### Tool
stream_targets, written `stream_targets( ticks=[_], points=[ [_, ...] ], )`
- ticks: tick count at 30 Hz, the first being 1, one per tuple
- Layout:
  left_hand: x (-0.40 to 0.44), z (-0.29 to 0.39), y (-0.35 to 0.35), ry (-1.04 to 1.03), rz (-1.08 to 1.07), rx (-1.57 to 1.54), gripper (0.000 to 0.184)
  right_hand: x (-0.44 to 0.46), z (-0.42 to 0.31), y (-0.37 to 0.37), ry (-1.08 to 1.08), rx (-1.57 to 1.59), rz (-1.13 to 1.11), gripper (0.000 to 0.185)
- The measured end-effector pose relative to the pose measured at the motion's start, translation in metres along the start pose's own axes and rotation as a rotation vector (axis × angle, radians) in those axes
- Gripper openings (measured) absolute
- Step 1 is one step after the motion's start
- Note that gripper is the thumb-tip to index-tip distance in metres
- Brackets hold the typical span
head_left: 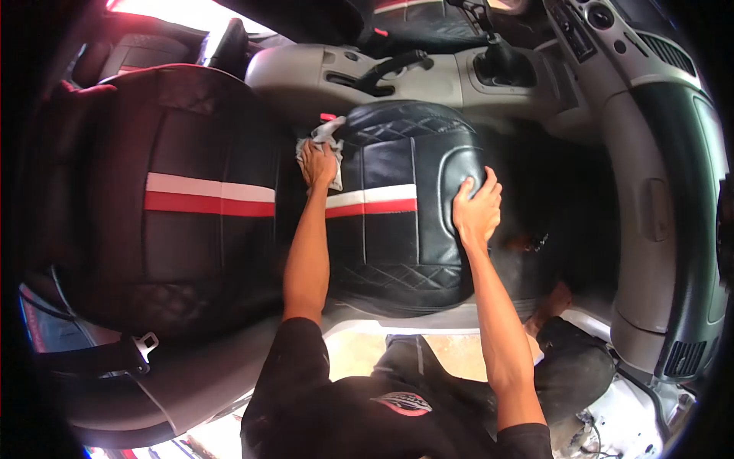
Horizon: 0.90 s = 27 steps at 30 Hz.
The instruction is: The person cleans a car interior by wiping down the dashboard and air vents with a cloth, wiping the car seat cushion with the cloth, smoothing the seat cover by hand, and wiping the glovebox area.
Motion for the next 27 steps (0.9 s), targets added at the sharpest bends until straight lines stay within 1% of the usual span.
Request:
stream_targets(
  ticks=[1,3,4,7,9,10,12,14,15,17,19,20,21,24,27],
  points=[
    [0.006,0.003,-0.002,0.151,0.030,-0.106,0.059,0.000,-0.001,0.000,0.012,-0.004,0.028,0.054],
    [0.002,0.002,-0.011,0.084,0.107,-0.156,0.058,0.000,0.000,-0.003,0.000,0.001,0.021,0.053],
    [-0.010,0.012,-0.008,0.050,0.092,-0.178,0.053,0.000,-0.001,-0.002,-0.001,-0.011,0.011,0.053],
    [-0.053,0.046,-0.005,-0.300,-0.019,-0.288,0.055,0.002,0.000,-0.002,0.002,-0.034,0.009,0.054],
    [-0.069,0.066,0.000,-0.451,-0.143,-0.336,0.061,0.002,0.001,-0.003,0.005,-0.031,0.010,0.055],
    [-0.064,0.071,-0.002,-0.504,-0.210,-0.301,0.069,0.003,0.001,-0.002,-0.002,-0.027,0.013,0.054],
    [-0.046,0.084,-0.005,-0.550,-0.181,-0.276,0.072,0.001,0.001,-0.003,-0.004,-0.022,0.008,0.054],
    [-0.023,0.093,-0.011,-0.564,-0.164,-0.252,0.075,0.001,0.000,-0.002,-0.004,-0.027,0.014,0.054],
    [-0.010,0.099,-0.016,-0.583,-0.099,-0.259,0.065,0.000,-0.001,-0.002,-0.004,-0.025,0.013,0.054],
    [0.015,0.114,-0.028,-0.452,-0.113,-0.268,0.051,-0.002,-0.001,-0.002,-0.003,-0.016,0.024,0.053],
    [0.028,0.135,-0.038,-0.358,-0.140,-0.271,0.041,-0.002,-0.001,-0.004,0.001,-0.023,0.045,0.053],
    [0.029,0.151,-0.045,-0.332,-0.192,-0.149,0.041,-0.002,-0.001,-0.005,0.000,-0.024,0.042,0.053],
    [0.027,0.163,-0.056,-0.401,-0.190,-0.112,0.043,-0.002,-0.001,-0.004,-0.001,-0.027,0.041,0.053],
    [0.006,0.204,-0.066,-0.481,-0.286,-0.084,0.046,-0.002,-0.003,-0.003,-0.005,-0.035,0.053,0.052],
    [-0.009,0.222,-0.077,-0.560,-0.319,-0.029,0.048,-0.002,-0.002,-0.005,0.000,-0.041,0.053,0.052]
  ],
)
Point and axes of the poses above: each hand's wrist, its own x-axis towards the middle knuckle, its own y-axis out of the back of the hand, z = x × y, the point moved 2 cm from there along x, towards the middle knuckle, and after that the axes turned 11 degrees about -x, right-handed, at the moved point
